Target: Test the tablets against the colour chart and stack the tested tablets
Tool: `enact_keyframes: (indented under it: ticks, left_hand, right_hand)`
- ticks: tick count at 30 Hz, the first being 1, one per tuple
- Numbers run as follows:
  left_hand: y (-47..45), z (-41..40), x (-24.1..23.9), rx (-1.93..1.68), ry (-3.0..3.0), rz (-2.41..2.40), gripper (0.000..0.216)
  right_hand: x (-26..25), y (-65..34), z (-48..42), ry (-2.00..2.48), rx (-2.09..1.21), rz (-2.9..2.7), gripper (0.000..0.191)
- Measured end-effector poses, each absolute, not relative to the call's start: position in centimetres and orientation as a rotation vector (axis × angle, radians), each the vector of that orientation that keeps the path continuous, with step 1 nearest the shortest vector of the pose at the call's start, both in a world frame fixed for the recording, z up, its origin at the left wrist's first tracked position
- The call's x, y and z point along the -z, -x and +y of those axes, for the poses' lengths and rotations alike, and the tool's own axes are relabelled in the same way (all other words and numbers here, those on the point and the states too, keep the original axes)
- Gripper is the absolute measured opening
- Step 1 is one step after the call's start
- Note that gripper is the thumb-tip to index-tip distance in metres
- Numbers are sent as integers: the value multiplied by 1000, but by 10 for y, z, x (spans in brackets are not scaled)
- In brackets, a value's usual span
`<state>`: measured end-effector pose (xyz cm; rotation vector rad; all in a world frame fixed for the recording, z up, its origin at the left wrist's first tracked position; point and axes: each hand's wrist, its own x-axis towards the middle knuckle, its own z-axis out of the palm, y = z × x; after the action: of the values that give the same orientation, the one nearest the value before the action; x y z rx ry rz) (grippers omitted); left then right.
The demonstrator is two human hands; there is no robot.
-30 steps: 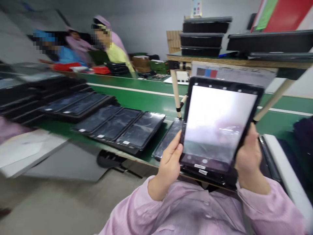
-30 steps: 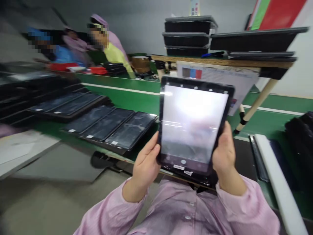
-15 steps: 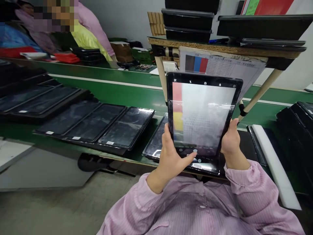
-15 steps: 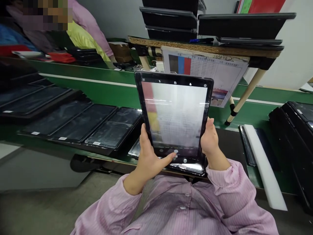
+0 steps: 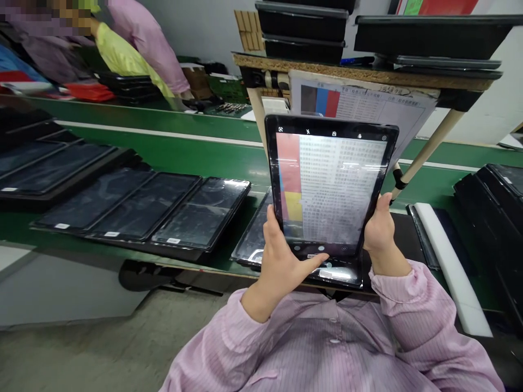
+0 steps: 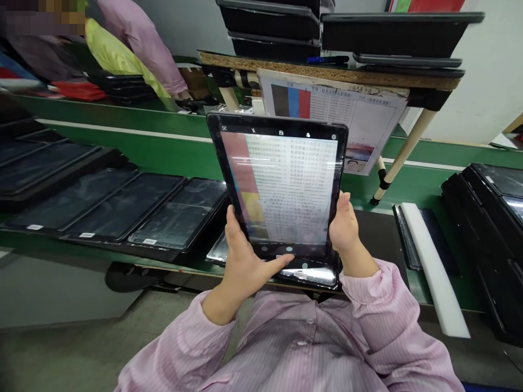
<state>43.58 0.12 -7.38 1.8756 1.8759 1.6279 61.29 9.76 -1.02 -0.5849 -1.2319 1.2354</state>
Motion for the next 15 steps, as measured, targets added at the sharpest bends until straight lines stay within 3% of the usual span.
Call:
enact_keyframes:
  ticks: [3,9,15]
  left_hand:
    - [-433,3,74,-1705,-1802,1753,138]
    - [-409,5,59,-1783,-1082,1022,54]
    - [-411,6,60,-1622,-979,1061,56]
  right_hand:
    - [10,-613,98,555,-1251,-1232,74]
    - [10,-620,81,604,-1107,-1303,74]
    - [-16,-648,60,827,-770,-1605,91]
